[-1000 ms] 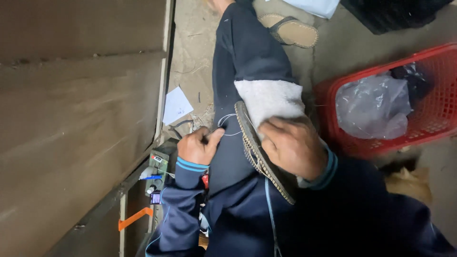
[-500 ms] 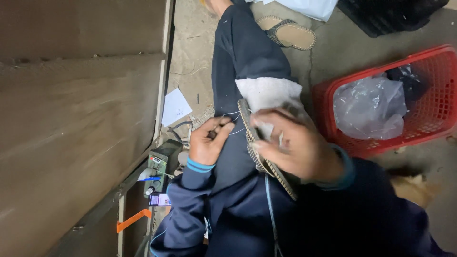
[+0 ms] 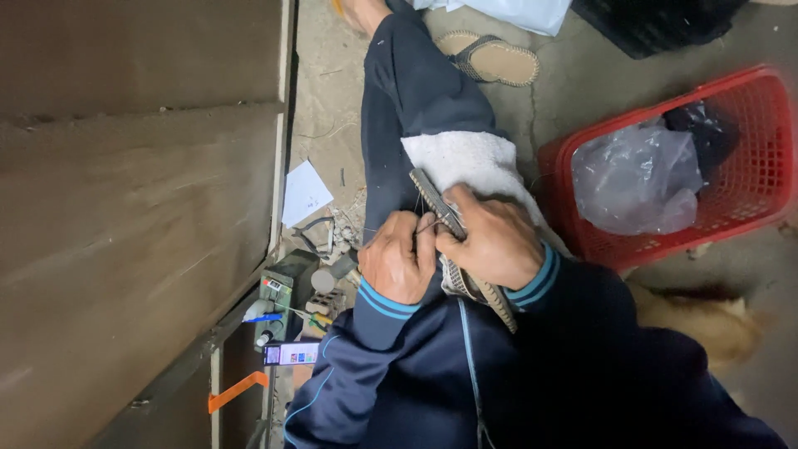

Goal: Hand-sewing the sole of a sandal using a needle and thread.

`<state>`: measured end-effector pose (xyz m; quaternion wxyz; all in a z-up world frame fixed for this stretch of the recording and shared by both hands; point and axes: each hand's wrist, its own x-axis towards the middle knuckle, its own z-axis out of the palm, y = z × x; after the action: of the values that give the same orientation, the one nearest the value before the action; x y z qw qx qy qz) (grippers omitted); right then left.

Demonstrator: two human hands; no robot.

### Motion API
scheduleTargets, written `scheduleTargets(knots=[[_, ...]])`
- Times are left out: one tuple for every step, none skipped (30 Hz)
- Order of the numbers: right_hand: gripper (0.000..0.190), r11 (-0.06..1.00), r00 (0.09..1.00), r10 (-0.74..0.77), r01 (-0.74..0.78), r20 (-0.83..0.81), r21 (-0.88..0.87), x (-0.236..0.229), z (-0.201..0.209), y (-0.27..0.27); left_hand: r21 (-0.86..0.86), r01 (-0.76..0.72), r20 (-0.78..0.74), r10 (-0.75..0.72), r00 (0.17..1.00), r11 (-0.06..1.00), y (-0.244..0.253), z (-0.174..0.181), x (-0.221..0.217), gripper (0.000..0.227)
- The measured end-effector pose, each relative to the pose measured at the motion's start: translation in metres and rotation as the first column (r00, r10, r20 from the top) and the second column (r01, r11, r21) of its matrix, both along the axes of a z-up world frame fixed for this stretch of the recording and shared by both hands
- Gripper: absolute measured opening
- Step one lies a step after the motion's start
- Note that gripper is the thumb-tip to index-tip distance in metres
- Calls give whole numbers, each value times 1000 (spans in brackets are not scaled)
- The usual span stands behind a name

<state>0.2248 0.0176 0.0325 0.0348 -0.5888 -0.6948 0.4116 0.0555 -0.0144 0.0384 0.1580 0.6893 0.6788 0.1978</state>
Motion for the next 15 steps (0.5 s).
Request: scheduleTargets(knots=[[48,999,999,-25,26,-24,44,2,-3,-3,47,14,55,-16,998,999,-1,1,0,33],[47,994,997,-52,56,-48,89,4,-6,-6,96,28,110,-39,993,995,-1,1,1,34],[47,994,998,-52,57,-47,96,10,-15,-5,103,29,111,-40,993,994,2,2,2,34],[44,983,994,-56,72,-93,170,16,-25,-8,105,42,132,-56,990,994,1,3,2,37],[41,966,989,-57,90,-138,242,22,-35,-11,107,55,154,-72,985,993,0,4,2,39],[41,966,989,-53,87,-141,243,26,-29,-9,108,52,151,-68,986,993,4,1,1,39],[39,979,958,-91,136,-271,152,31,-23,-7,65,43,126,-51,991,997,8,-2,0,38],[38,984,910,-133,168,-392,56,35,-16,-5,23,29,101,-32,994,999,12,-5,-1,37],[38,985,910,-125,161,-395,58,35,-12,-3,26,22,98,-25,995,999,15,-7,-2,37],[36,982,861,-167,188,-480,-3,38,-8,-2,-7,12,74,-11,997,1000,20,-10,-1,33],[36,976,803,-210,209,-557,-66,41,-3,-1,-38,0,50,2,999,999,25,-12,1,29],[36,974,802,-218,218,-556,-67,43,-8,-4,-39,9,51,-7,999,999,27,-12,4,29],[37,964,768,-261,237,-585,-120,46,-13,-6,-36,13,53,-11,999,999,30,-12,8,23],[38,952,730,-306,253,-611,-175,48,-18,-9,-35,16,55,-14,998,999,32,-12,11,19],[38,948,728,-316,262,-609,-178,51,-24,-11,-39,26,56,-23,998,999,35,-6,16,19]])
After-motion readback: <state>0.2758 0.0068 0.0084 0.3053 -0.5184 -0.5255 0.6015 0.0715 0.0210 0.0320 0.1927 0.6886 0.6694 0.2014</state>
